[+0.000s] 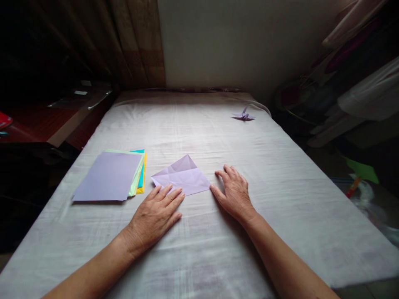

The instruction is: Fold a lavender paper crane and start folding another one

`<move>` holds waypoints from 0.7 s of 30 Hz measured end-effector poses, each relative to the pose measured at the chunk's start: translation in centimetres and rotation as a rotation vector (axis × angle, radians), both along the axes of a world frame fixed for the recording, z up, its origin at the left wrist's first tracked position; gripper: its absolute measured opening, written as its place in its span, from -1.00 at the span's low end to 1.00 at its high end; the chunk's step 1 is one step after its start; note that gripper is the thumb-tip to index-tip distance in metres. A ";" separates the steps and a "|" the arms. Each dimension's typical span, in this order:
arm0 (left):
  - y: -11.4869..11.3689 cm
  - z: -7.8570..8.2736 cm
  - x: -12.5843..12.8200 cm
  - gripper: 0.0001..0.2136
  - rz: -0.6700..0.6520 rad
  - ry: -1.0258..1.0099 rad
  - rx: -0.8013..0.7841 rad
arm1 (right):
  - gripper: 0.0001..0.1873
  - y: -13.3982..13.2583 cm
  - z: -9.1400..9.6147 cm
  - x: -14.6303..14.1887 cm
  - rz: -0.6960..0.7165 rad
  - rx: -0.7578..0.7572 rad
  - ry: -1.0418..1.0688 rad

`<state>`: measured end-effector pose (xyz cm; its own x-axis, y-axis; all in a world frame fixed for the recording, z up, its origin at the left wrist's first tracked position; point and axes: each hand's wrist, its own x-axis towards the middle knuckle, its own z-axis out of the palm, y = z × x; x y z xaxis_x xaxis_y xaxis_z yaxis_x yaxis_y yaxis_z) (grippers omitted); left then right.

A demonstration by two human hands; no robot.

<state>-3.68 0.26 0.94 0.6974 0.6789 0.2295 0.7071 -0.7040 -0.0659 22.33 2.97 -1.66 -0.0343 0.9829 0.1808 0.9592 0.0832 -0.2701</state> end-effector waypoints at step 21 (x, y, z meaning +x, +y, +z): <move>-0.5 -0.1 -4.6 -0.60 0.025 0.019 -0.025 | -0.59 0.0 -1.1 0.1 0.034 0.119 -0.016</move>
